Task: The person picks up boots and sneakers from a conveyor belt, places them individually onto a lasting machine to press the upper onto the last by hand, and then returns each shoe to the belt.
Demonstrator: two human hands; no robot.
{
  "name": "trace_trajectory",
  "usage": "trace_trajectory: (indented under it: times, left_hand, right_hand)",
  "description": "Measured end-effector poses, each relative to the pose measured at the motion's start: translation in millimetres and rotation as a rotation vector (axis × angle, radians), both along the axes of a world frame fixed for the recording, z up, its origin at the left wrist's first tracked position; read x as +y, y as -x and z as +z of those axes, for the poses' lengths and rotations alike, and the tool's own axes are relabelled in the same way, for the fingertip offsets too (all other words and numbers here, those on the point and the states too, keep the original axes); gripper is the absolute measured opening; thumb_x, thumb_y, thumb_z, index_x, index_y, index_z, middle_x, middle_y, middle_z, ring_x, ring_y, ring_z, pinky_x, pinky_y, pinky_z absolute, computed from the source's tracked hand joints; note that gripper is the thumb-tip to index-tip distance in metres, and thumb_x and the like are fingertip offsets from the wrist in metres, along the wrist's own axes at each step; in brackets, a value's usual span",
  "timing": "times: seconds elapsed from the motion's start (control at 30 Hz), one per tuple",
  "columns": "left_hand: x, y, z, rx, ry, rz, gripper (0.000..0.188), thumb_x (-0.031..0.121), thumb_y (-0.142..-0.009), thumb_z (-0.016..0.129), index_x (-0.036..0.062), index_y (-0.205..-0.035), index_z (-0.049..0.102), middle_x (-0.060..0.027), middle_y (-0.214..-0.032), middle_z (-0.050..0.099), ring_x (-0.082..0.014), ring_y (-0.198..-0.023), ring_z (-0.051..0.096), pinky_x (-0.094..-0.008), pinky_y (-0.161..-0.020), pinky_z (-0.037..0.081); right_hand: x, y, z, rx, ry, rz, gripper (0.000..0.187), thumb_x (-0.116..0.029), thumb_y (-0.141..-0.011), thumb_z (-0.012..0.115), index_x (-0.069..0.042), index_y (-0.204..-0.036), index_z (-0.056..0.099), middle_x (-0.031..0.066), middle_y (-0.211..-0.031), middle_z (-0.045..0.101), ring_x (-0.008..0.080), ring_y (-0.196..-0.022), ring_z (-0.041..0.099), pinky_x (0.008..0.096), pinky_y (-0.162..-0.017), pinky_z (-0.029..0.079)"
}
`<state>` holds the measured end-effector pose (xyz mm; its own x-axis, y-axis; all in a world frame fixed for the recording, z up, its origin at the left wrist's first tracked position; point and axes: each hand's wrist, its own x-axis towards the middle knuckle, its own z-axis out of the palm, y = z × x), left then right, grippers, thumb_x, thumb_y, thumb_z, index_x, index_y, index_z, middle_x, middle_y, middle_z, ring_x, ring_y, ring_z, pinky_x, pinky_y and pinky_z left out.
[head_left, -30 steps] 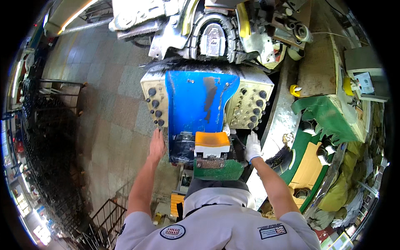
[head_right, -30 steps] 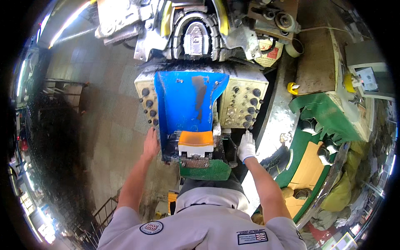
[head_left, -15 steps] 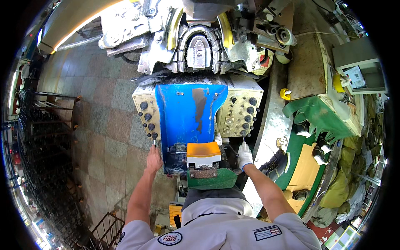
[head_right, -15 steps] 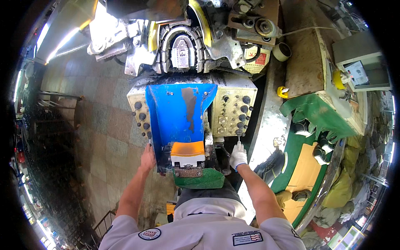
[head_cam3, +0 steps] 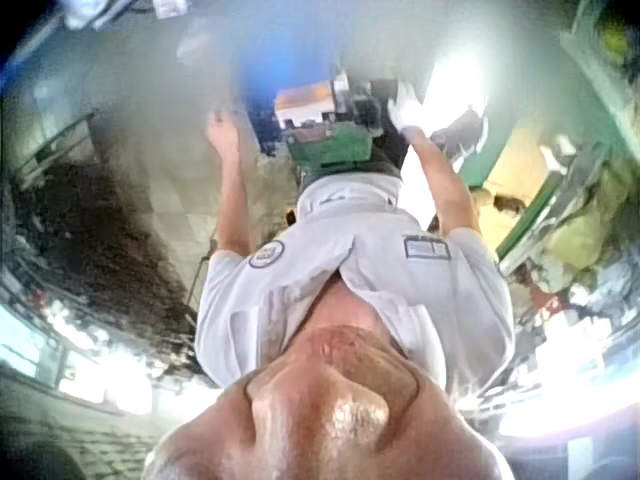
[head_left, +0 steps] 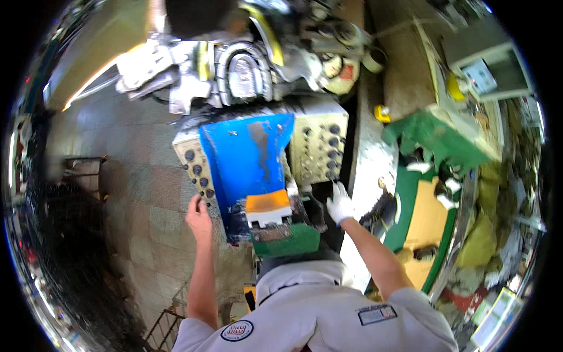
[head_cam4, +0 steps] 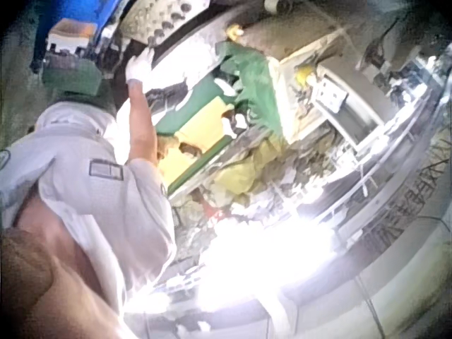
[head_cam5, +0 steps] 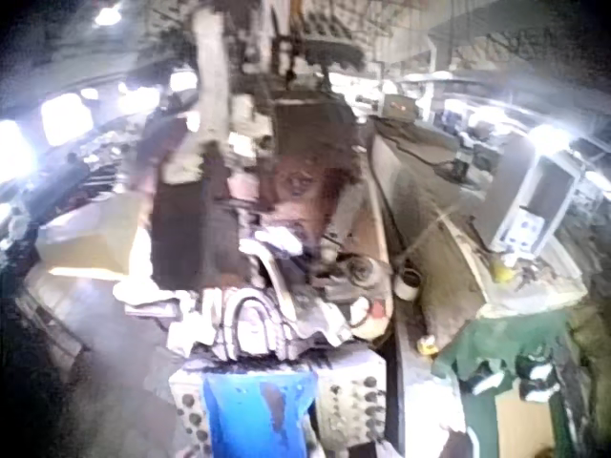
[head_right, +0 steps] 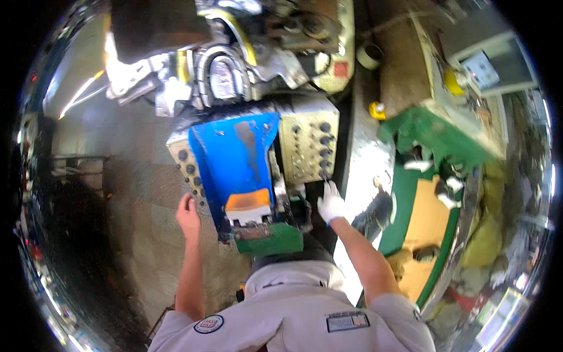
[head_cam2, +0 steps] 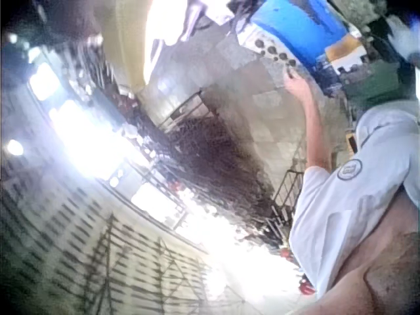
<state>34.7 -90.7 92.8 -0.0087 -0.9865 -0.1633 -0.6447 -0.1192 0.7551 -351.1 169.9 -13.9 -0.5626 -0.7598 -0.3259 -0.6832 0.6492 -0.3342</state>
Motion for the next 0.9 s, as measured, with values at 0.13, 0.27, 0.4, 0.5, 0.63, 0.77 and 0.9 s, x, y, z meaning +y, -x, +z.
trace_trajectory:
  times: [0.13,0.27,0.4,0.5,0.63,0.77,0.9]
  left_hand:
    - [13.8,67.6,101.8,0.148,0.280,-0.225,0.025,0.002,-0.099,0.058,-0.0047,-0.120,0.069,-0.0189,-0.118,0.072,-0.0296,-0.109,0.069,-0.0386,-0.096,0.053]
    - [47.8,127.1,159.9,0.106,0.489,-0.620,0.026,-0.001,-0.093,0.062,-0.0070,-0.118,0.067,-0.0244,-0.118,0.070,-0.0392,-0.112,0.068,-0.0437,-0.100,0.053]
    - [76.3,150.5,153.3,-0.152,0.450,-0.819,0.044,0.017,-0.092,0.069,-0.0045,-0.129,0.059,-0.0252,-0.130,0.063,-0.0430,-0.124,0.058,-0.0531,-0.108,0.042]
    - [79.3,162.6,143.2,-0.277,0.464,-0.827,0.043,0.024,-0.093,0.068,-0.0034,-0.126,0.061,-0.0222,-0.126,0.063,-0.0410,-0.121,0.057,-0.0525,-0.106,0.039]
    - [79.2,173.0,140.4,-0.350,0.462,-0.805,0.039,0.026,-0.094,0.064,-0.0015,-0.121,0.063,-0.0188,-0.118,0.064,-0.0386,-0.113,0.059,-0.0503,-0.100,0.040]
    - [80.1,178.8,142.1,-0.437,0.426,-0.782,0.042,0.034,-0.095,0.060,-0.0008,-0.119,0.064,-0.0175,-0.116,0.064,-0.0379,-0.110,0.059,-0.0502,-0.098,0.040]
    - [80.7,180.5,141.5,-0.489,0.374,-0.754,0.044,0.039,-0.095,0.059,0.0004,-0.116,0.064,-0.0162,-0.114,0.066,-0.0368,-0.105,0.061,-0.0498,-0.095,0.041]
  right_hand:
    - [-1.6,16.6,-1.0,-0.007,0.085,-0.208,0.048,-0.020,-0.088,0.068,-0.003,-0.132,0.060,0.0227,-0.131,0.063,0.0406,-0.119,0.062,0.0467,-0.099,0.052]
    - [-33.0,62.8,2.1,-0.122,0.290,-0.455,0.034,-0.022,-0.091,0.066,-0.002,-0.118,0.069,0.0227,-0.112,0.073,0.0392,-0.106,0.069,0.0435,-0.095,0.055]
    - [-102.2,140.8,43.3,0.044,0.359,-0.400,0.034,-0.033,-0.093,0.061,-0.006,-0.110,0.073,0.0222,-0.109,0.072,0.0413,-0.104,0.068,0.0465,-0.092,0.054]
    - [-151.8,205.1,65.1,0.210,0.337,-0.314,0.035,-0.036,-0.091,0.064,-0.007,-0.110,0.070,0.0198,-0.103,0.074,0.0402,-0.095,0.071,0.0501,-0.084,0.057]
    - [-230.6,282.0,76.9,0.258,0.131,-0.188,0.055,-0.034,-0.088,0.071,-0.002,-0.129,0.055,0.0246,-0.110,0.070,0.0426,-0.098,0.071,0.0504,-0.084,0.058]
    - [-320.1,335.4,62.8,0.355,0.035,-0.018,0.065,-0.024,-0.091,0.064,-0.001,-0.147,0.041,0.0260,-0.128,0.061,0.0381,-0.103,0.071,0.0499,-0.081,0.058]
    - [-396.4,358.8,45.6,0.638,0.024,0.226,0.058,-0.012,-0.096,0.051,-0.004,-0.152,0.038,0.0290,-0.143,0.049,0.0429,-0.104,0.066,0.0511,-0.077,0.057]
